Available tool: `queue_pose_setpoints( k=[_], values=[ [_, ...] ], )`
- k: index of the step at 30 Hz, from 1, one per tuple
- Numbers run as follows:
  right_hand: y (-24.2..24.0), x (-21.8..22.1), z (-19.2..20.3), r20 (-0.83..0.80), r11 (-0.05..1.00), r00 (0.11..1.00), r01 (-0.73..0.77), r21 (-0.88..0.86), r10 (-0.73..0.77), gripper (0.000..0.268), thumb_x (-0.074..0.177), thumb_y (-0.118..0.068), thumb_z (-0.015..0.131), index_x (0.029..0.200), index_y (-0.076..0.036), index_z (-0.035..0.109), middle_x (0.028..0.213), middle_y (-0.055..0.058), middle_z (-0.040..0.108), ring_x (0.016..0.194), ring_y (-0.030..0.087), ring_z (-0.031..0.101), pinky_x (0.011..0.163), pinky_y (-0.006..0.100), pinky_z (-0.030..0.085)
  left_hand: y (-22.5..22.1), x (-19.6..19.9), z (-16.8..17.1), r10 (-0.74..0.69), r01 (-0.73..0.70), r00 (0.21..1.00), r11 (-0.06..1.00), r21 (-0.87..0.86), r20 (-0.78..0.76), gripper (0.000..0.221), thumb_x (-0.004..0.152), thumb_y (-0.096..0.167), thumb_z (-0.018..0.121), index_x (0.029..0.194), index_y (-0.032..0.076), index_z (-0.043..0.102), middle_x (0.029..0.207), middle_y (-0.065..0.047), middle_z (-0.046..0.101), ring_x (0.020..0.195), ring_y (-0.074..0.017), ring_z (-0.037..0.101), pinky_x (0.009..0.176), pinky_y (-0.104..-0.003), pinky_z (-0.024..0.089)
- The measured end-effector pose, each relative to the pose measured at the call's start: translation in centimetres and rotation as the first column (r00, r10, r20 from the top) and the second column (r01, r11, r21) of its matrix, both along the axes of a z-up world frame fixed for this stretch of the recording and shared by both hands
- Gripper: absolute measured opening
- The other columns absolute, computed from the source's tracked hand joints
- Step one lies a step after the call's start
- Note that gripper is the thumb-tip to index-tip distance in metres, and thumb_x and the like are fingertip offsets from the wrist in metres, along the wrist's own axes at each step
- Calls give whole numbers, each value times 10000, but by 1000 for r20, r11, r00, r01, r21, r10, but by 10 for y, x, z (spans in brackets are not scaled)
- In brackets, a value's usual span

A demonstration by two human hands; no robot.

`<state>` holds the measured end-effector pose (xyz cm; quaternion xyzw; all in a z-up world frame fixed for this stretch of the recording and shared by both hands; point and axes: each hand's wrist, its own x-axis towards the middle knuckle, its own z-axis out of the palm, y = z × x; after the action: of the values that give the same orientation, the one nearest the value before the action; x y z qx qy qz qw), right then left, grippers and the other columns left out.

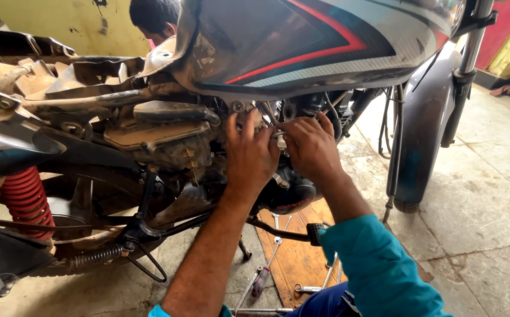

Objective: The person uses a screwdriver and pliers to loosen components on a motorcycle, pulling a hose off a fitting and removing a clamp. They then detach the carburetor from the engine and disconnect another hose by hand.

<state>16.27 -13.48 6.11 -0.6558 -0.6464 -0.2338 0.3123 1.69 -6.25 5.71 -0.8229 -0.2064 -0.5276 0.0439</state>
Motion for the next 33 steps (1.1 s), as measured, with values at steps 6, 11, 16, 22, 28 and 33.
queue_pose_setpoints(
  k=[6, 11, 16, 22, 28, 33],
  values=[
    [5, 14, 3, -188, 990, 973, -124, 72, 136, 231, 948, -144, 676, 1175, -103, 675, 1046, 61, 744, 1096, 286, 676, 1195, 545, 305, 17, 18, -23, 72, -70, 997, 995, -77, 25, 332, 778, 110, 831, 1060, 28, 674, 1416, -145, 565, 1380, -473, 413, 1124, -584, 400],
    [9, 20, 5, -142, 991, 981, -132, 30, 135, 130, 922, -170, 724, 1045, -134, 740, 947, 58, 748, 993, 274, 690, 1105, 491, 396, 16, 11, -22, -14, 17, 992, 999, -28, 124, 493, 828, 254, 882, 1164, -26, 657, 1393, -133, 552, 1380, -424, 436, 1188, -626, 348],
    [6, 13, 11, -148, 992, 980, -129, 11, 129, 144, 894, -156, 738, 1034, -134, 760, 949, 65, 753, 983, 280, 684, 1062, 468, 396, 12, 4, -18, -12, 14, 998, 1000, -22, 59, 314, 798, 158, 837, 1070, 81, 700, 1416, -170, 518, 1367, -486, 352, 1098, -601, 350],
    [1, 15, 19, -144, 986, 977, -162, -25, 157, 141, 903, -185, 725, 1031, -138, 759, 986, 54, 768, 1037, 260, 698, 989, 439, 436, 29, 12, -32, -29, 31, 984, 1000, -5, 177, 406, 844, 232, 848, 1097, 77, 572, 1397, -125, 580, 1362, -401, 469, 1169, -589, 353],
    [3, 18, 24, -105, 977, 973, -211, -28, 207, 185, 911, -224, 711, 1065, -150, 783, 966, 47, 779, 996, 275, 693, 958, 443, 456, 37, -19, -24, -221, 216, 968, 975, 55, 119, 581, 864, 254, 829, 1308, 64, 505, 1376, -117, 622, 1354, -349, 557, 1190, -527, 395],
    [13, 25, 14, -88, 971, 968, -239, -23, 236, 187, 939, -265, 694, 1054, -141, 775, 950, 49, 778, 981, 265, 706, 937, 441, 459, 39, -22, -23, -197, 193, 979, 979, 64, 60, 558, 805, 265, 840, 1260, 75, 580, 1434, -190, 576, 1355, -421, 502, 1132, -498, 422]
  ],
)
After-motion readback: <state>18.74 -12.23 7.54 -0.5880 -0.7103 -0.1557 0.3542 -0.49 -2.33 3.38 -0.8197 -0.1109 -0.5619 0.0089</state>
